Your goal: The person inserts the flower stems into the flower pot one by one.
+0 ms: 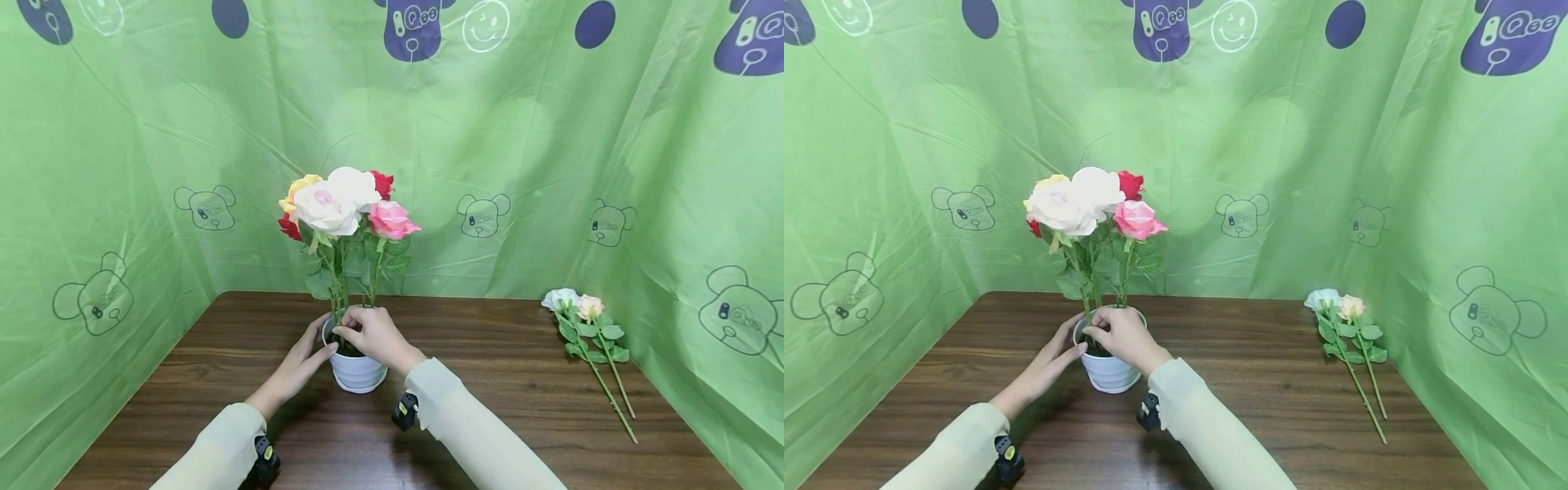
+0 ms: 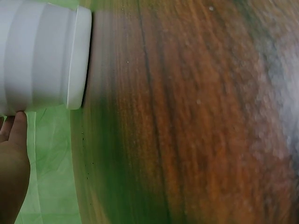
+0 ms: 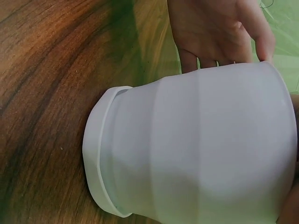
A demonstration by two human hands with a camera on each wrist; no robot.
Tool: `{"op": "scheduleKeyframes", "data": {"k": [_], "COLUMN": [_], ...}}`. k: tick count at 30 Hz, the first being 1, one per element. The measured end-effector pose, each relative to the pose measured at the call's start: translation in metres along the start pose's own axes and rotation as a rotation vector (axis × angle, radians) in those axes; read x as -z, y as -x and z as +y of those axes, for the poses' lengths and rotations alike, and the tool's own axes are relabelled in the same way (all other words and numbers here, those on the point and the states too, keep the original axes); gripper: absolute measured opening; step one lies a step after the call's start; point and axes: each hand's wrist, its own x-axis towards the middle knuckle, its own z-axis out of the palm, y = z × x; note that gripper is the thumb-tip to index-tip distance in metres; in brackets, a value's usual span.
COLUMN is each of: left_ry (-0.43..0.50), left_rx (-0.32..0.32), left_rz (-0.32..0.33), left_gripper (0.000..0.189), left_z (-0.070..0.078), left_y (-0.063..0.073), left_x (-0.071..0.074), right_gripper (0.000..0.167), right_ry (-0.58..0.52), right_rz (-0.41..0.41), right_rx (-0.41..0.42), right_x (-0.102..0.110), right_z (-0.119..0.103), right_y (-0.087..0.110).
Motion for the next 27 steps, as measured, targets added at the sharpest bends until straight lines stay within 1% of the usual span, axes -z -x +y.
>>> {"op": "scheduleKeyframes", "data": {"k": [4, 10, 15, 17, 27], "left_ry": [-0.01, -0.024, -0.01, 0.002, 0.004], "left_rx": [0.003, -0.021, -0.027, -0.02, -0.012], "left_rz": [0.003, 0.007, -0.002, -0.002, 0.002], "left_gripper": [0.062, 0.061, 0.06, 0.06, 0.06], "left_z": [-0.0024, -0.0045, -0.0034, -0.0025, -0.0018], "left_y": [0.0001, -0.0008, -0.0018, -0.0019, -0.0014], "left_x": [0.0001, -0.0002, -0.0005, -0.0004, -0.0002], "right_gripper": [0.012, 0.012, 0.012, 0.012, 0.013], "right_ry": [-0.017, -0.035, -0.028, -0.033, -0.068], "right_rz": [-0.008, -0.028, -0.049, -0.056, -0.051], "right_rx": [-0.02, -0.059, -0.097, -0.105, -0.079], "right_x": [-0.001, 0.0002, 0.0011, 0.0015, 0.0033], "right_z": [0.0002, -0.0008, -0.0021, -0.0027, -0.004], "right_y": [-0.0005, -0.0016, -0.0037, -0.0044, -0.0026]}}
